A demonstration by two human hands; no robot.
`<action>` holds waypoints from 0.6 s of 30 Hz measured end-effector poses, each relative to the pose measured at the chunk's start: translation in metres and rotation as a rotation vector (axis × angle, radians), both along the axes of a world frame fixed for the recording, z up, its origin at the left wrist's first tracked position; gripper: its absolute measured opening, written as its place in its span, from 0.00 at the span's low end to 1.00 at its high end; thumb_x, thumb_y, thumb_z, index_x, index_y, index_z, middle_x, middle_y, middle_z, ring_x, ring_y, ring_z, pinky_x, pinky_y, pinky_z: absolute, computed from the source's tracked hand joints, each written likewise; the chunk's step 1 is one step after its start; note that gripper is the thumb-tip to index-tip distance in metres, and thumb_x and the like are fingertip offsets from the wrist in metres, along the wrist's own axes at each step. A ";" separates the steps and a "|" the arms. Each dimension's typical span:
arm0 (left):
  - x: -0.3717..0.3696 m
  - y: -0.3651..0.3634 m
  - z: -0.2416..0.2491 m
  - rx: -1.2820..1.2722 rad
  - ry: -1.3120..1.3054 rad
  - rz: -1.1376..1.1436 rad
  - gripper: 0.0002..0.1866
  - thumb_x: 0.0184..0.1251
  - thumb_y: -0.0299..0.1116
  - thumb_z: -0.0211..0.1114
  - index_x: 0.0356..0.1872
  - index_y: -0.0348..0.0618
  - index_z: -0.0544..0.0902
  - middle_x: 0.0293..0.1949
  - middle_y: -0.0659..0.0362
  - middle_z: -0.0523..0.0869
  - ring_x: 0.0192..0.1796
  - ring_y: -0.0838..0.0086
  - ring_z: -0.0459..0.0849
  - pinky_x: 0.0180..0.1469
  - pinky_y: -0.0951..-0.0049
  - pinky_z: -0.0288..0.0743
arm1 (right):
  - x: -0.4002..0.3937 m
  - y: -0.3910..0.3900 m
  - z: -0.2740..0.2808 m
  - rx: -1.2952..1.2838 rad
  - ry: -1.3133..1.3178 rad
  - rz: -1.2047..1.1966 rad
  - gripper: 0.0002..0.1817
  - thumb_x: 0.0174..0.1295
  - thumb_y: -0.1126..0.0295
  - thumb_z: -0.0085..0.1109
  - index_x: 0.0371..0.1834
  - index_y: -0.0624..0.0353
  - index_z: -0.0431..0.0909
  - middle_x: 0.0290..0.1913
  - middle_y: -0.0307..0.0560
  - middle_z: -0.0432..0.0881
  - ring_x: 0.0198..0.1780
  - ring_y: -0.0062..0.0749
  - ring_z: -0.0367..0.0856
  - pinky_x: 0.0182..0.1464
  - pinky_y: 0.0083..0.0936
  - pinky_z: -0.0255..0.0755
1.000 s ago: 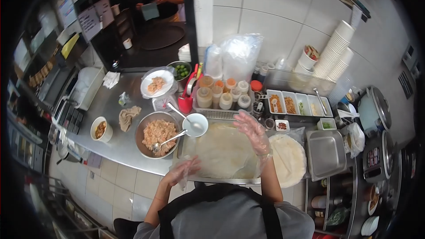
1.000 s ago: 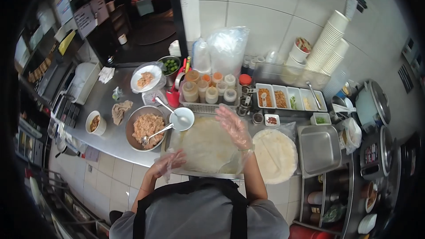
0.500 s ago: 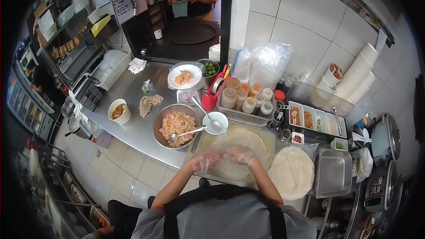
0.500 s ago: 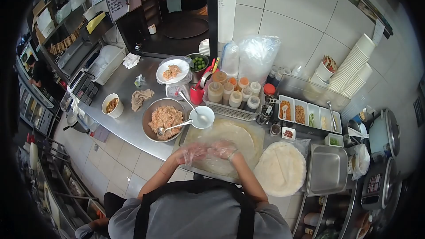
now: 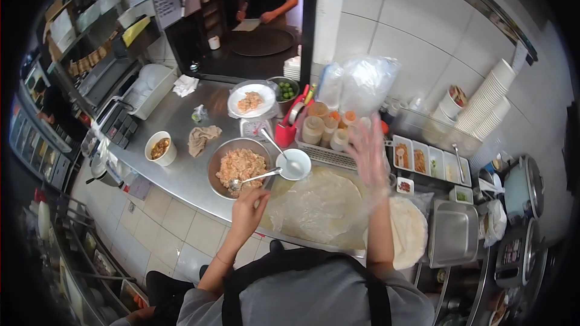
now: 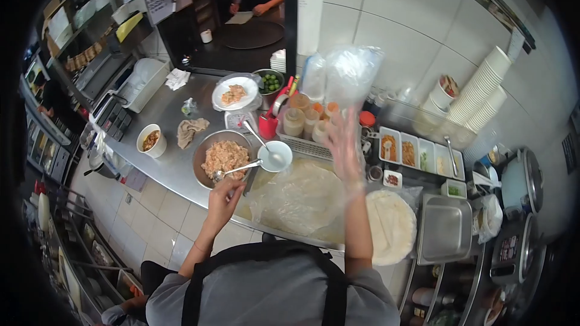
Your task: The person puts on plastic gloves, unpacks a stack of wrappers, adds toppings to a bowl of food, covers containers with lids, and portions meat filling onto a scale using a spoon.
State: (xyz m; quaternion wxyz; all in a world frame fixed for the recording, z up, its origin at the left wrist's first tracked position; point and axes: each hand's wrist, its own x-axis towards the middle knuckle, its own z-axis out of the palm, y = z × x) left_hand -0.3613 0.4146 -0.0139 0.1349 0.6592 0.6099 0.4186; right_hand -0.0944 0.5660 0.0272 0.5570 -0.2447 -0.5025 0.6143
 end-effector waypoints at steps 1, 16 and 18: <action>0.014 0.012 0.011 0.157 0.037 -0.039 0.08 0.55 0.25 0.64 0.36 0.39 0.81 0.31 0.56 0.80 0.32 0.68 0.78 0.28 0.71 0.70 | -0.014 0.006 0.009 0.030 0.158 -0.186 0.44 0.59 0.34 0.38 0.72 0.37 0.32 0.74 0.45 0.38 0.72 0.45 0.44 0.68 0.54 0.36; 0.098 0.078 0.055 0.587 0.031 -0.249 0.12 0.50 0.22 0.64 0.39 0.41 0.80 0.34 0.57 0.78 0.39 0.65 0.75 0.38 0.69 0.70 | -0.080 0.022 0.012 0.003 0.626 -0.440 0.40 0.62 0.36 0.35 0.72 0.34 0.31 0.74 0.49 0.29 0.74 0.44 0.29 0.68 0.48 0.19; 0.100 0.079 0.053 0.596 0.117 -0.227 0.11 0.47 0.23 0.65 0.35 0.41 0.80 0.33 0.57 0.78 0.39 0.64 0.75 0.40 0.68 0.69 | -0.080 0.022 0.012 0.000 0.630 -0.430 0.40 0.62 0.37 0.35 0.72 0.36 0.31 0.74 0.49 0.29 0.74 0.43 0.29 0.69 0.45 0.19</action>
